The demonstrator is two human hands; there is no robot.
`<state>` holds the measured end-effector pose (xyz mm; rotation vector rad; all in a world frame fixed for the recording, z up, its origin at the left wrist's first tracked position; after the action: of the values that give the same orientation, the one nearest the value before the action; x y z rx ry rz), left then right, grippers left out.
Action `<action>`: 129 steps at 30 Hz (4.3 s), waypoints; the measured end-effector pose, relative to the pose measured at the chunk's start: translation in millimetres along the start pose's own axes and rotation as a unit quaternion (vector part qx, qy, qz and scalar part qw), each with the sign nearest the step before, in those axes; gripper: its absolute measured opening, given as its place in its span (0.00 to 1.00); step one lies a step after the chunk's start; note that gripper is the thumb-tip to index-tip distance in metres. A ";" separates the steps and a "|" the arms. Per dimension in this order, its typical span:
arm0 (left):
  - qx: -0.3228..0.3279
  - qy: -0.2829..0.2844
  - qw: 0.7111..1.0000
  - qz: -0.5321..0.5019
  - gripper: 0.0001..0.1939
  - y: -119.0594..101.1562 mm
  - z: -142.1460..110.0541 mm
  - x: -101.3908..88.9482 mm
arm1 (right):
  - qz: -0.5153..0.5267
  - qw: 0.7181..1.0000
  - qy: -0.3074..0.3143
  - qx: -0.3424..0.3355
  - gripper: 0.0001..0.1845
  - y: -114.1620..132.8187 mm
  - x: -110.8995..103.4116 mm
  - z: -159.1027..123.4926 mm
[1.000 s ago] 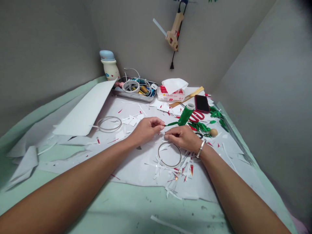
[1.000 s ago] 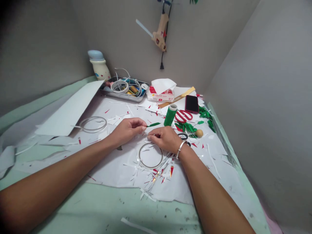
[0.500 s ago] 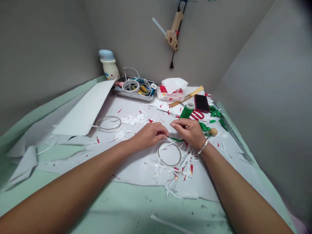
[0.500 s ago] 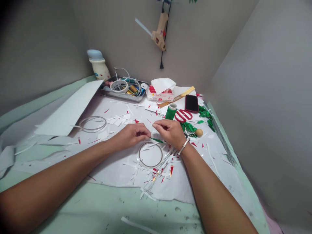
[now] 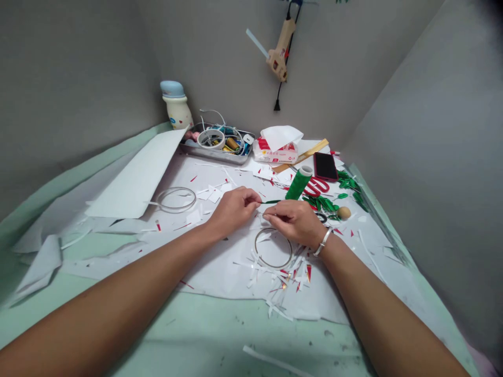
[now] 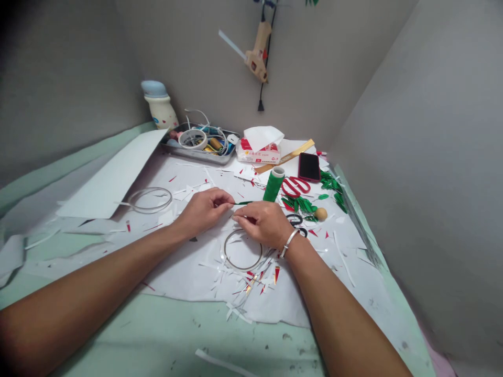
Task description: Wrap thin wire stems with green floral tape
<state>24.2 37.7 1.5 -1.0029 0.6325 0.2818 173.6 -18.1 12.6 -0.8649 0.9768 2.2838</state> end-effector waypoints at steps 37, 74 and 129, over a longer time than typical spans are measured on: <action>0.055 0.073 0.991 -0.097 0.07 -12.1 -5.1 2.5 | 0.080 0.985 -0.044 0.144 0.12 -42.3 -4.0 -3.0; -0.025 0.095 0.985 -0.143 0.08 -11.0 -4.8 4.7 | 0.070 0.988 -0.011 0.135 0.10 -37.0 -0.9 -2.0; 0.034 -0.017 0.999 0.028 0.06 -4.0 -1.8 -2.9 | -0.013 1.000 0.005 -0.015 0.09 3.2 3.2 0.5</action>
<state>23.2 34.3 5.4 -0.9141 0.6366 0.3248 169.2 -19.1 12.0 -0.8984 0.9320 2.2788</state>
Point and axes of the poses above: each hand's wrist, its own z-axis towards the middle knuckle, its own x-axis out of the palm, y = z × x, the point moved 4 cm from there along z, towards the middle knuckle, and after that the axes turned 5 degrees about -y, right-handed, at the moved point
